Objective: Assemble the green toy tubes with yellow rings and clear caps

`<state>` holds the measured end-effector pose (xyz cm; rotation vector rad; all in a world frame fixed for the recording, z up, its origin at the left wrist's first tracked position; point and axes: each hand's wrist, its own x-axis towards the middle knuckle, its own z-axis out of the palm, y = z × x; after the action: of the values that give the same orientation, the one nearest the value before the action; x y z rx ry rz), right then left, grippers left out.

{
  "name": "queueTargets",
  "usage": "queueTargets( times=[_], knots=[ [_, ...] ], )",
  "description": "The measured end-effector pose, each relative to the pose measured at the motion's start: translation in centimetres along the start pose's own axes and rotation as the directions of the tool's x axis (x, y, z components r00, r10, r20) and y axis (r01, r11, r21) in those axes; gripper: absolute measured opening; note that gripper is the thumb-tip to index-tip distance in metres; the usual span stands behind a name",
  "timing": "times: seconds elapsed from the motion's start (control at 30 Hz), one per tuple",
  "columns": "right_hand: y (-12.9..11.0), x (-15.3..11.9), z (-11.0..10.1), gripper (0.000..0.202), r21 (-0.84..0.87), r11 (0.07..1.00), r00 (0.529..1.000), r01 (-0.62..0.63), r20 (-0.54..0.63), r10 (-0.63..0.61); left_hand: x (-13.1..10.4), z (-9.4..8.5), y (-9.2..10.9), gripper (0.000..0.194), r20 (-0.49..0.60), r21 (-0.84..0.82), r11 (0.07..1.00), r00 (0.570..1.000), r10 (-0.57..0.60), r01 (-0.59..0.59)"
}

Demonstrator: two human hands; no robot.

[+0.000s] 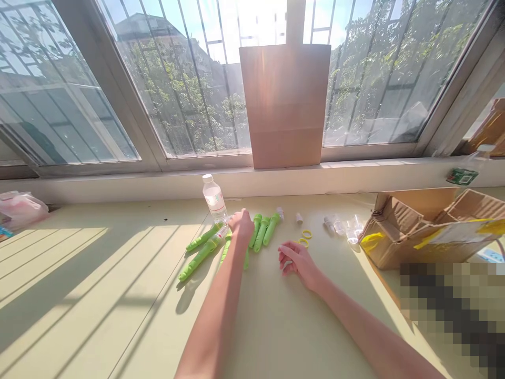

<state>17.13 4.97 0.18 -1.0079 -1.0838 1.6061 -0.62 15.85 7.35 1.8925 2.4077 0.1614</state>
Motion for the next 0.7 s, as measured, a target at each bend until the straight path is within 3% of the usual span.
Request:
queueTargets(
  times=[0.17, 0.33, 0.7],
  knots=[
    [0.2, 0.0, 0.0, 0.035, 0.007, 1.0, 1.0, 0.013, 0.005, -0.013, -0.9, 0.2, 1.1, 0.022, 0.018, 0.013, 0.998, 0.997, 0.069, -0.069],
    [-0.1, -0.1, 0.2, 0.036, 0.013, 1.0, 1.0, 0.004, -0.016, -0.004, -1.1, 1.0, 1.6, 0.027, 0.023, 0.0, 0.99, 0.99, 0.142, -0.142],
    [-0.4, -0.3, 0.3, 0.034, 0.003, 1.0, 1.0, 0.0, -0.009, 0.0, -1.9, 1.2, 2.2, 0.024, 0.041, -0.012, 0.982, 0.981, 0.188, -0.188]
  ],
)
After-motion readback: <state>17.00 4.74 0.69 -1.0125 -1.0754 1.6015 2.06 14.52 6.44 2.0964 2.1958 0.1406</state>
